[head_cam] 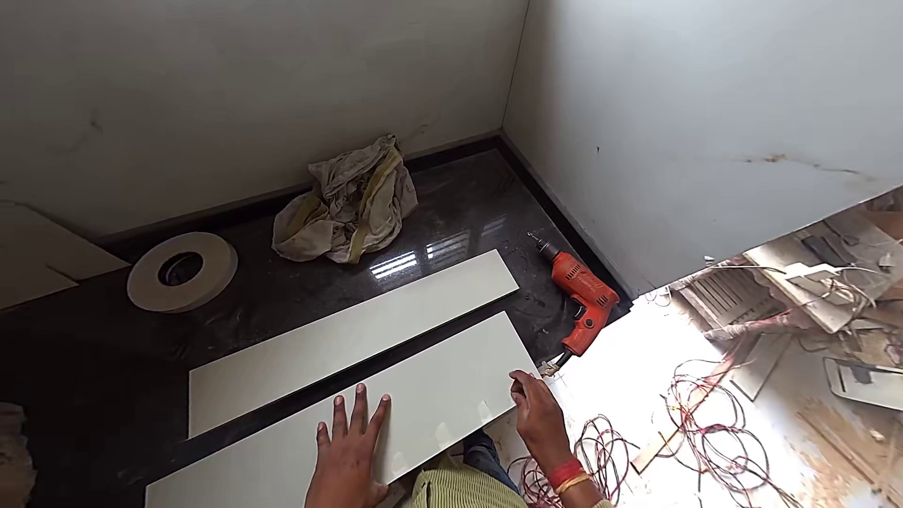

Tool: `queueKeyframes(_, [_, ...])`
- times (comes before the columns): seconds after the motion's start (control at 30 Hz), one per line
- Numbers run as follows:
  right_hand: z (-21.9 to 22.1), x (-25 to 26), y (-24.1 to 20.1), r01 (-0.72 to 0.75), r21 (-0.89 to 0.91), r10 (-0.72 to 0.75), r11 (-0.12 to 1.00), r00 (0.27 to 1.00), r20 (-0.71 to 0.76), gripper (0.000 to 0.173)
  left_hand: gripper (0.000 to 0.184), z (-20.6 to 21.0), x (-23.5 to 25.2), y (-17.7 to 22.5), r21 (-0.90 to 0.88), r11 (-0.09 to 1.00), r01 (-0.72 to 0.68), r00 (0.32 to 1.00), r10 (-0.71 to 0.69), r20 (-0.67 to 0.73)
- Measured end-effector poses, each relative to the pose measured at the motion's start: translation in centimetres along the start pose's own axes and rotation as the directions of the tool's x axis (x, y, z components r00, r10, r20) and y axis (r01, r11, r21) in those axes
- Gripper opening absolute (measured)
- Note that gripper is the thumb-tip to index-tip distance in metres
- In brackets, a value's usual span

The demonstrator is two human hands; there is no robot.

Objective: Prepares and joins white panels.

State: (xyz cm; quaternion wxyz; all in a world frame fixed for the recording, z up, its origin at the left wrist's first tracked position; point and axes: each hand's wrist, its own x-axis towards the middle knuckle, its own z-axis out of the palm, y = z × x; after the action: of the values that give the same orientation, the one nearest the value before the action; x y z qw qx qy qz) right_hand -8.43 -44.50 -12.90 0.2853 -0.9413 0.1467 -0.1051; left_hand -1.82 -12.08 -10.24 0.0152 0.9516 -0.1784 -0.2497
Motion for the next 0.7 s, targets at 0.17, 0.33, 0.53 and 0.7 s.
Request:
queueKeyframes(0.17, [0.8, 0.1, -1.0, -0.062, -0.069, 0.053, 0.996, 0.990, -0.131, 0.032, 0.144, -0.1, 0.1, 0.0, -0.007, 1.000, 0.015, 1.000, -0.014, 0.016])
queueKeyframes(0.33, [1.4, 0.7, -1.2, -0.026, -0.226, -0.011, 0.974, 0.987, -0.160, 0.012, 0.144, 0.2, 0.2, -0.1, -0.006, 1.000, 0.011, 1.000, -0.011, -0.004])
queueKeyframes(0.53, [-2.4, -3.6, 3.8, -0.087, 0.284, 0.039, 0.955, 0.984, 0.171, 0.010, 0.143, 0.1, 0.2, -0.2, -0.050, 0.999, 0.007, 1.000, -0.007, -0.003])
queueKeyframes(0.7, [-4.9, -3.7, 5.3, -0.010, 0.094, 0.026, 0.996, 0.984, -0.176, 0.022, 0.140, -0.3, 0.2, -0.1, -0.063, 0.998, 0.009, 1.000, -0.008, 0.009])
